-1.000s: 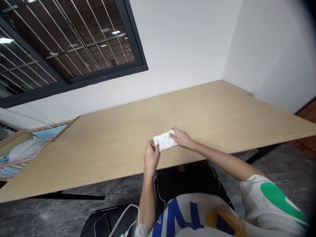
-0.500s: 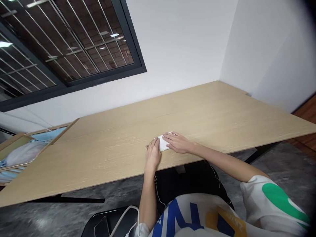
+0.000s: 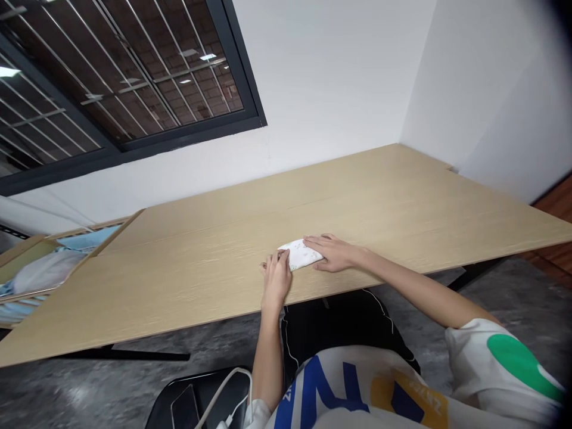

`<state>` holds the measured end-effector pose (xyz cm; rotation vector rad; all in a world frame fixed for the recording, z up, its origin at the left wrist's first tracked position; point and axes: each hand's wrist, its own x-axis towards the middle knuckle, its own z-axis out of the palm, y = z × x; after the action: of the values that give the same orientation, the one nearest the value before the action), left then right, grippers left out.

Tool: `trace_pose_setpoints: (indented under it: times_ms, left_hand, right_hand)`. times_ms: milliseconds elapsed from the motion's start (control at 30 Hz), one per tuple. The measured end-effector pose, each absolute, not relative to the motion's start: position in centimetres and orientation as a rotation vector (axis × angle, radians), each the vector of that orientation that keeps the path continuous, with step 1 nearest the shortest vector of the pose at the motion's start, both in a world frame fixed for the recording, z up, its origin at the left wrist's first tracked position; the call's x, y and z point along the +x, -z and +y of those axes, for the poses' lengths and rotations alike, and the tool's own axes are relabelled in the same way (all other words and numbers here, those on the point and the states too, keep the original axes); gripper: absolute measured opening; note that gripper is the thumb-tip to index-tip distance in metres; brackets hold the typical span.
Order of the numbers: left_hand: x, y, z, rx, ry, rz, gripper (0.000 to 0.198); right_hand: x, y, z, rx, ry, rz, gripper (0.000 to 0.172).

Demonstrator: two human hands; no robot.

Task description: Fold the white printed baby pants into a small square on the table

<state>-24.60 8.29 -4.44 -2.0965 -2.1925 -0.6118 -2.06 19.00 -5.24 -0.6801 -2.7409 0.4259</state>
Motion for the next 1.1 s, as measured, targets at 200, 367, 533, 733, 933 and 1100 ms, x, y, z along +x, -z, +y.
trace_pose_setpoints:
  times_ms: [200, 367, 533, 733, 933, 1100]
  left_hand:
    - [-25.2, 3.7, 8.0, -2.192, 0.687, -2.175, 0.054]
    - [-25.6, 3.1, 8.5, -2.101, 0.8, -2.132, 0.028]
    - [-24.8, 2.5, 7.8, -1.871, 1.201, -2.253, 0.031]
    - [-23.0, 4.0, 6.7, -1.952, 1.235, -2.49, 0.049]
    - [-20.5, 5.1, 6.0, -1.796, 0.883, -2.347, 0.042]
    - [-18.5, 5.4, 5.1, -1.984, 0.74, -2.214, 0.051]
  right_hand:
    - [-2.9, 4.6, 20.9, -0.674, -0.509, -2.708, 0.077]
    - [-3.7, 3.6, 21.6, -0.807, -0.685, -2.491, 0.067]
    - [-4.8, 2.2, 22.8, -0.77, -1.171, -2.066, 0.059]
    - [-7.2, 3.3, 26.0, -0.926, -1.229, -1.954, 0.068]
    - [-9.3, 4.7, 27.1, -1.099, -1.035, -2.14, 0.063]
    - [-9.4, 3.4, 24.4, -0.978, -0.566, -2.351, 0.058]
